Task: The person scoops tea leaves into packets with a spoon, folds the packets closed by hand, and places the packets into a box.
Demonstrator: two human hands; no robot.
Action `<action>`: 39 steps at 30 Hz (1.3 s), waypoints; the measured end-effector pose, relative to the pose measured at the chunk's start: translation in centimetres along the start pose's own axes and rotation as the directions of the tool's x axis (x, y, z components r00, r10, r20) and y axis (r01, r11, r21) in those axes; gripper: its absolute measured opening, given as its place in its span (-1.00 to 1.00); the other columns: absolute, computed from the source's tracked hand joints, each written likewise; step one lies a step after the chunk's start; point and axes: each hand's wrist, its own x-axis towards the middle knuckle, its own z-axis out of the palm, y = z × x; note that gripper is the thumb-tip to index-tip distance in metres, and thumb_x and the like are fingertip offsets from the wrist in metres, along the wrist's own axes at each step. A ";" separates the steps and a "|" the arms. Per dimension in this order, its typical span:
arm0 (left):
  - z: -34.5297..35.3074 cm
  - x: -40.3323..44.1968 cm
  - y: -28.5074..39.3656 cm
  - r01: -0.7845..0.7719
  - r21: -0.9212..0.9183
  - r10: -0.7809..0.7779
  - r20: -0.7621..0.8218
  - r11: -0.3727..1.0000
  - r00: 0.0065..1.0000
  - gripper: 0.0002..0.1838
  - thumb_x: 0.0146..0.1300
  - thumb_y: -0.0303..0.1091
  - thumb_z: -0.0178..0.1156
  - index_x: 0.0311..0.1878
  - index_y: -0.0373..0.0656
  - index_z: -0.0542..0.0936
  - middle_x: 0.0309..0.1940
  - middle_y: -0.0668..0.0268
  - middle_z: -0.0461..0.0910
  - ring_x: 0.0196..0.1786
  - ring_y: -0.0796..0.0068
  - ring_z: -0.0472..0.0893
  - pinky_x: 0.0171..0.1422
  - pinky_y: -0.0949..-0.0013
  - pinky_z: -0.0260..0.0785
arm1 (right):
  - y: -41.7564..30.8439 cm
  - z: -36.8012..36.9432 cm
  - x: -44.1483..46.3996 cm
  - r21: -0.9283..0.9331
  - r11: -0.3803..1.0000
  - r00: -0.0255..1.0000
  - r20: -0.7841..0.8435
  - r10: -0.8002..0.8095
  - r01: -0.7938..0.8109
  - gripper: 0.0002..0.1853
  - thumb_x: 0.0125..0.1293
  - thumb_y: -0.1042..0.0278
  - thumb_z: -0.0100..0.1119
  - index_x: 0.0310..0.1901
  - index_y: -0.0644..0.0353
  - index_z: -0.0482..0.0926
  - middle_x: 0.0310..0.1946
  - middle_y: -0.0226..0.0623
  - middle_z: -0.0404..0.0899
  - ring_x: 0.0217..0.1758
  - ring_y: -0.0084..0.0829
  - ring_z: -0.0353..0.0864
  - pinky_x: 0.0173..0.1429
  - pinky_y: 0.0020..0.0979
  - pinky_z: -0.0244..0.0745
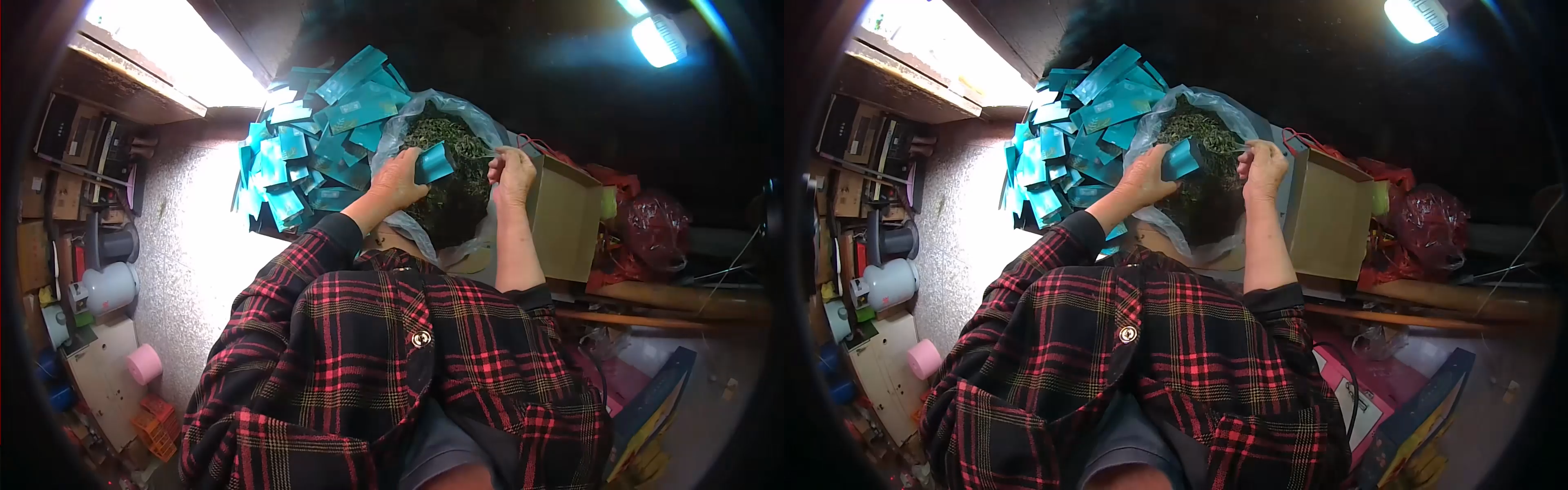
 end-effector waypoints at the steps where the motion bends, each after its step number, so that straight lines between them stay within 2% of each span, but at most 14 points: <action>1: 0.1 0.0 0.1 -0.002 -0.002 0.002 -0.001 1.000 1.000 -0.29 -0.11 -0.22 0.33 0.18 -0.14 0.32 0.07 0.06 0.45 0.10 -0.02 0.43 0.18 0.10 0.32 | -0.4 0.1 -0.3 -0.012 1.000 1.000 0.026 -0.014 0.014 -0.83 0.13 0.44 -0.05 -0.39 0.29 0.54 -0.70 -0.28 0.47 -0.79 -0.55 0.32 -0.73 -0.54 0.17; 6: 0.4 0.3 0.3 -0.019 0.012 0.019 0.000 1.000 1.000 -0.29 -0.10 -0.23 0.32 0.19 -0.12 0.32 0.09 0.08 0.43 0.11 -0.02 0.42 0.18 0.10 0.32 | -0.6 0.4 -1.0 -0.031 0.999 0.989 0.143 -0.026 0.030 -0.85 0.14 0.46 -0.02 -0.42 0.26 0.57 -0.72 -0.34 0.47 -0.80 -0.59 0.34 -0.74 -0.58 0.15; 10: 0.3 0.2 1.0 -0.035 0.017 0.035 0.009 0.999 0.999 -0.28 -0.11 -0.26 0.33 0.19 -0.11 0.32 0.07 0.08 0.44 0.11 -0.04 0.42 0.18 0.10 0.32 | -0.4 1.6 -2.5 -0.252 0.958 0.971 0.227 -0.081 0.139 -0.89 0.15 0.48 0.03 -0.42 0.27 0.56 -0.68 -0.30 0.50 -0.74 -0.51 0.42 -0.67 -0.52 0.25; 11: 0.3 0.1 1.3 -0.047 0.013 0.047 0.007 0.999 0.999 -0.28 -0.12 -0.26 0.34 0.19 -0.12 0.32 0.07 0.08 0.45 0.10 -0.04 0.42 0.18 0.10 0.32 | -0.1 2.1 -2.9 -0.317 0.838 0.878 0.341 -0.337 0.445 -0.90 0.15 0.49 0.05 -0.41 0.27 0.56 -0.65 -0.28 0.51 -0.68 -0.47 0.46 -0.61 -0.50 0.30; 13: 0.5 0.2 1.1 -0.061 0.008 0.061 0.005 0.998 0.998 -0.28 -0.12 -0.27 0.35 0.19 -0.12 0.32 0.06 0.07 0.46 0.10 -0.04 0.43 0.18 0.10 0.32 | 0.2 2.6 -3.5 -0.306 0.344 0.460 0.587 -0.666 0.888 -0.93 0.16 0.50 0.10 -0.40 0.27 0.56 -0.59 -0.24 0.54 -0.58 -0.38 0.54 -0.50 -0.46 0.41; 17: 1.4 0.5 -0.7 -0.073 -0.079 0.069 -0.046 0.994 0.997 -0.28 -0.13 -0.28 0.36 0.18 -0.13 0.33 0.04 0.06 0.47 0.08 -0.04 0.44 0.17 0.11 0.32 | -1.9 2.0 -5.3 -0.321 0.169 0.353 0.688 -0.634 0.932 -0.97 0.16 0.50 0.14 -0.38 0.22 0.56 -0.49 -0.20 0.56 -0.42 -0.25 0.59 -0.33 -0.39 0.49; 22: 0.8 0.3 -0.8 -0.068 -0.103 0.061 -0.066 0.992 0.996 -0.28 -0.12 -0.24 0.37 0.18 -0.13 0.33 0.03 0.05 0.47 0.07 -0.04 0.45 0.16 0.11 0.33 | -1.9 0.7 -4.3 -0.394 0.293 0.457 0.434 -0.777 0.871 -0.91 0.16 0.55 0.10 -0.34 0.15 0.59 -0.46 -0.22 0.58 -0.41 -0.20 0.59 -0.29 -0.34 0.51; 25: 0.6 0.2 -0.9 -0.050 -0.107 0.046 -0.037 0.993 0.998 -0.27 -0.12 -0.23 0.37 0.18 -0.14 0.33 0.04 0.04 0.47 0.08 -0.03 0.45 0.17 0.11 0.33 | 1.5 -1.0 -0.8 -0.571 0.459 0.663 0.213 -0.718 0.680 -0.90 0.16 0.53 0.10 -0.34 0.14 0.60 -0.44 -0.21 0.60 -0.41 -0.20 0.59 -0.31 -0.32 0.50; 26: 0.6 0.1 -0.8 -0.052 -0.099 0.048 -0.047 0.994 0.998 -0.27 -0.12 -0.22 0.37 0.18 -0.14 0.32 0.04 0.05 0.47 0.08 -0.03 0.45 0.17 0.11 0.33 | 2.5 -1.3 0.1 -0.569 0.459 0.662 0.214 -0.718 0.682 -0.90 0.16 0.53 0.10 -0.34 0.14 0.60 -0.44 -0.21 0.60 -0.41 -0.20 0.59 -0.31 -0.32 0.50; 29: 0.6 -0.2 -0.8 -0.049 -0.082 0.044 -0.062 0.995 0.997 -0.26 -0.12 -0.21 0.37 0.19 -0.14 0.32 0.05 0.05 0.46 0.09 -0.02 0.45 0.17 0.11 0.33 | 5.0 -1.6 1.8 -0.715 0.050 0.523 0.459 -0.718 0.697 -0.90 0.17 0.45 0.12 -0.32 0.15 0.63 -0.48 -0.20 0.59 -0.44 -0.22 0.59 -0.32 -0.34 0.49; 34: 0.7 0.0 -1.3 -0.032 -0.057 0.029 -0.046 0.998 0.999 -0.26 -0.11 -0.20 0.37 0.19 -0.13 0.32 0.05 0.05 0.46 0.09 -0.02 0.45 0.17 0.11 0.33 | 9.5 -0.5 3.3 -0.735 0.306 0.689 0.291 -0.664 0.605 -0.85 0.18 0.40 0.07 -0.33 0.21 0.63 -0.55 -0.21 0.57 -0.56 -0.30 0.57 -0.45 -0.37 0.47; 36: 0.7 0.1 -1.4 -0.034 -0.042 0.033 -0.043 0.999 0.999 -0.26 -0.11 -0.19 0.37 0.19 -0.12 0.32 0.05 0.05 0.46 0.09 -0.02 0.45 0.17 0.11 0.33 | 8.7 -0.4 3.1 -0.476 0.853 0.968 -0.008 -0.249 0.215 -0.82 0.17 0.40 0.02 -0.34 0.24 0.62 -0.59 -0.23 0.56 -0.64 -0.39 0.52 -0.55 -0.41 0.42; 37: 0.7 0.2 -1.4 -0.036 -0.041 0.035 -0.042 0.999 0.999 -0.26 -0.11 -0.19 0.37 0.19 -0.12 0.32 0.05 0.05 0.46 0.09 -0.02 0.45 0.17 0.11 0.33 | 8.0 -0.4 2.8 -0.257 0.965 0.997 -0.072 0.037 -0.055 -0.81 0.16 0.40 0.00 -0.34 0.26 0.62 -0.61 -0.25 0.55 -0.67 -0.44 0.50 -0.60 -0.43 0.40; 39: 0.6 0.2 -1.4 -0.020 -0.038 0.019 -0.027 0.999 0.999 -0.26 -0.11 -0.20 0.36 0.19 -0.12 0.32 0.05 0.06 0.46 0.09 -0.01 0.45 0.17 0.10 0.33 | 6.8 -0.5 2.3 -0.180 0.981 0.995 -0.080 0.056 -0.070 -0.80 0.15 0.41 -0.01 -0.35 0.28 0.61 -0.62 -0.26 0.54 -0.69 -0.48 0.48 -0.63 -0.46 0.36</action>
